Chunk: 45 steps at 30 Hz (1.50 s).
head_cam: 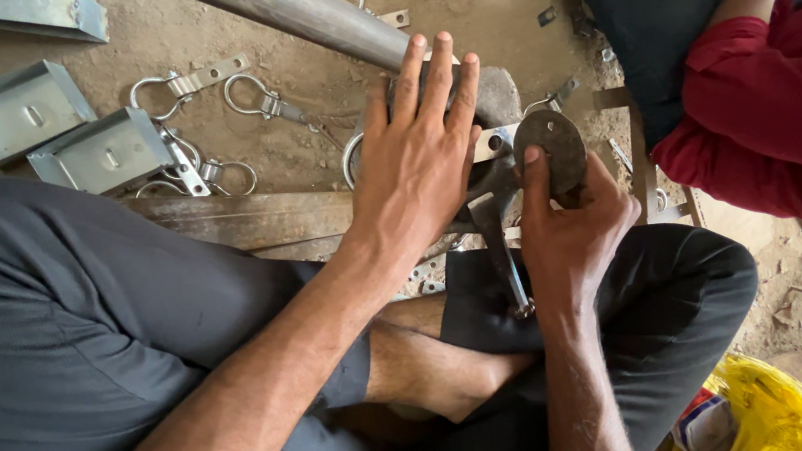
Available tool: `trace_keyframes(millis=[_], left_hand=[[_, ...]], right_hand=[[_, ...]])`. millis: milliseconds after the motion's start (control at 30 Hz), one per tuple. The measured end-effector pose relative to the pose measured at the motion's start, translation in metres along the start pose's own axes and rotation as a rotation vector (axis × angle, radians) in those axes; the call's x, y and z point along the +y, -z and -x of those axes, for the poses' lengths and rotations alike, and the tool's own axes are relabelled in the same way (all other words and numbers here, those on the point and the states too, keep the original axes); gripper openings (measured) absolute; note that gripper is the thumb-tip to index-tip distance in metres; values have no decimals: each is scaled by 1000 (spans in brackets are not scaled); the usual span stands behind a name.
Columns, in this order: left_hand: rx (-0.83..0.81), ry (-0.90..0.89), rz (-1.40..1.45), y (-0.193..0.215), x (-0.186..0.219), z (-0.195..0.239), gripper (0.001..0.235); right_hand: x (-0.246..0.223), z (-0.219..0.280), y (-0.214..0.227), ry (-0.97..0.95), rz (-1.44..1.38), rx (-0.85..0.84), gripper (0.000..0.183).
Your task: The person sits on the floor and assembles metal clamp components by sliding a metal plate onto a bolt, inserting it through a circular clamp, and securing it with a small pin while using a hammer to tap the pieces into place.
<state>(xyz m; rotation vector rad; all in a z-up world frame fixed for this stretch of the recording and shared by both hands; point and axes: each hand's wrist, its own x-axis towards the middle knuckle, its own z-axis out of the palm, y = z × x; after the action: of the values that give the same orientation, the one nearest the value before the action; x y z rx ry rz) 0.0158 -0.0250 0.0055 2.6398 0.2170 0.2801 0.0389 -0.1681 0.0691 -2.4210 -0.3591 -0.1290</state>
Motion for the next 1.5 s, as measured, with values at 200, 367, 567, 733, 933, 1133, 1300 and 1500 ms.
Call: trace_keyframes(millis=[200,367,567,733,933,1133,1300,1500], left_hand=[[-14,9,26,1,2,0,58],[-23,2,-6,1,1,-2,58],[-37,11,20,6,2,-1,59],[-68,7,4,6,3,-2,61],[-94,-9,-69,4,2,-2,62],[-54,-14,1,7,3,-2,63],[-72,-23,-74,7,3,-2,61],[-72,-19,-59,7,3,-3,60]], right_hand=[[-3,-2,5,20,125,-28,21],[-3,-8,6,29,119,-48,20],[-6,-7,4,23,154,-54,19],[-6,-4,3,-40,166,-52,20],[-1,-4,1,50,277,-23,20],[-6,-4,2,5,291,-50,21],[-9,-4,1,46,319,-34,19],[-8,-4,0,19,313,-39,19]])
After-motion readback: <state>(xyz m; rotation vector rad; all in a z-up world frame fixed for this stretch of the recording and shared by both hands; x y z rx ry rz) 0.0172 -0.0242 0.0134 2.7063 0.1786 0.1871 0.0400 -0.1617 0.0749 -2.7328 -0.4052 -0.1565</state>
